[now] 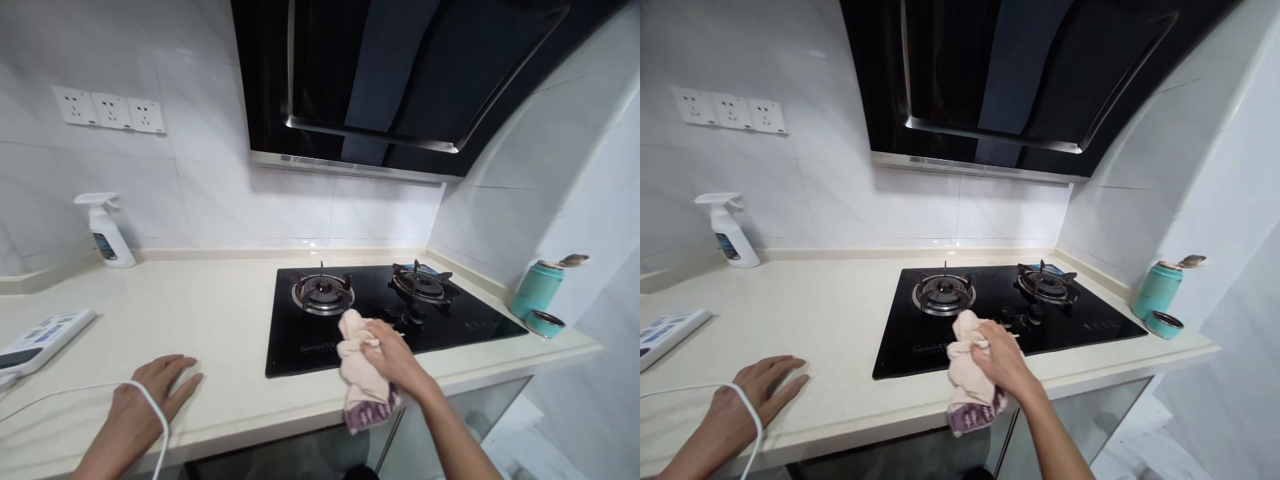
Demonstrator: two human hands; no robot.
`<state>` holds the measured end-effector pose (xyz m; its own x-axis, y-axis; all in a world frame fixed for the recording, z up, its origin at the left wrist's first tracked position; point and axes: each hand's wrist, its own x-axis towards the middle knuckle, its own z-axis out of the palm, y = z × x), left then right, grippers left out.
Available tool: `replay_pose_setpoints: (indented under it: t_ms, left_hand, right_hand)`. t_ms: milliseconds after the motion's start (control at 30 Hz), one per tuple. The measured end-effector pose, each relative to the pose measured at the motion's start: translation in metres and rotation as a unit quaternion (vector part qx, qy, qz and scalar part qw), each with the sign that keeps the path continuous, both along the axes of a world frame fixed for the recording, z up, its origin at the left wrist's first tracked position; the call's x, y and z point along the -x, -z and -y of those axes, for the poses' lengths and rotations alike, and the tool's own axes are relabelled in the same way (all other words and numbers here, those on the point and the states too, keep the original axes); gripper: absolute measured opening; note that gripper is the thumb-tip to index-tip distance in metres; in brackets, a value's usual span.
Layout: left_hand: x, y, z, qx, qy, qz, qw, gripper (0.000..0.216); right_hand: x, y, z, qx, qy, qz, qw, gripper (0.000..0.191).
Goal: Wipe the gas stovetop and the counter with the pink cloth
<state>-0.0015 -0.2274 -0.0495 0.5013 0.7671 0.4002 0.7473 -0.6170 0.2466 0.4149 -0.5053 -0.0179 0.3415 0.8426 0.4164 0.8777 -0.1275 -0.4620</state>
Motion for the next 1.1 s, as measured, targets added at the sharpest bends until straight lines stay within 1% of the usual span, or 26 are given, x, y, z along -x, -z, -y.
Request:
replay_pose_setpoints:
  t_ms: [133,200,267,367,433,467,500,567,600,667,767,833,900,933,1033,1100]
  left_hand:
    - [0.001,0.005,-0.004,-0.001,0.014,0.011,1.000,0.058]
    - [0.001,0.006,-0.006,0.001,0.003,0.010,1.000,0.058]
    - [0.000,0.006,-0.006,-0.007,-0.007,0.007,1.000,0.059]
    - [-0.002,0.005,-0.004,-0.024,-0.014,0.004,1.000,0.054]
    - [-0.003,0.004,-0.002,-0.030,-0.016,0.001,0.999,0.051]
    - [-0.003,0.002,0.000,-0.031,-0.018,-0.001,0.999,0.051]
    - [-0.004,0.001,0.001,-0.031,-0.018,-0.005,0.999,0.052]
    - [-0.004,-0.001,0.004,-0.025,-0.016,-0.015,0.999,0.054]
    - [-0.004,-0.002,0.006,-0.022,-0.013,-0.018,1.000,0.056]
    - [-0.004,-0.004,0.008,-0.014,-0.008,-0.021,1.000,0.057]
    - [-0.004,-0.007,0.011,-0.004,-0.008,-0.028,1.000,0.059]
    - [-0.004,-0.008,0.012,-0.001,-0.011,-0.033,0.999,0.059]
    - [-0.005,-0.009,0.014,-0.004,-0.012,-0.033,0.999,0.059]
    - [-0.005,-0.009,0.015,-0.004,-0.010,-0.032,0.999,0.057]
    - [-0.005,-0.011,0.019,-0.001,0.001,-0.022,1.000,0.053]
    - [-0.006,-0.012,0.022,0.001,0.006,-0.015,1.000,0.051]
  right_hand:
    - [-0.069,0.030,0.070,-0.036,0.094,-0.016,0.995,0.037]
    - [-0.110,0.041,0.104,-0.040,0.174,-0.013,0.984,0.041]
    - [-0.150,0.047,0.131,-0.028,0.280,-0.001,0.960,0.050]
    - [-0.194,0.047,0.153,0.018,0.427,0.007,0.904,0.061]
    - [-0.205,0.045,0.154,0.051,0.484,-0.005,0.873,0.066]
    - [-0.204,0.045,0.151,0.064,0.498,-0.008,0.865,0.068]
    - [-0.199,0.045,0.146,0.073,0.506,-0.005,0.859,0.069]
    - [-0.179,0.049,0.135,0.080,0.505,0.018,0.859,0.069]
    - [-0.165,0.052,0.128,0.078,0.495,0.035,0.865,0.068]
    - [-0.130,0.058,0.112,0.063,0.452,0.065,0.888,0.065]
    - [-0.069,0.059,0.081,0.009,0.339,0.110,0.934,0.056]
    - [-0.026,0.053,0.054,-0.029,0.257,0.132,0.957,0.046]
    - [0.017,0.043,0.022,-0.051,0.188,0.136,0.971,0.036]
    - [0.039,0.037,0.006,-0.055,0.150,0.131,0.978,0.034]
    - [0.101,0.022,-0.036,-0.055,0.036,0.095,0.993,0.033]
    - [0.137,0.015,-0.056,-0.057,-0.040,0.065,0.995,0.032]
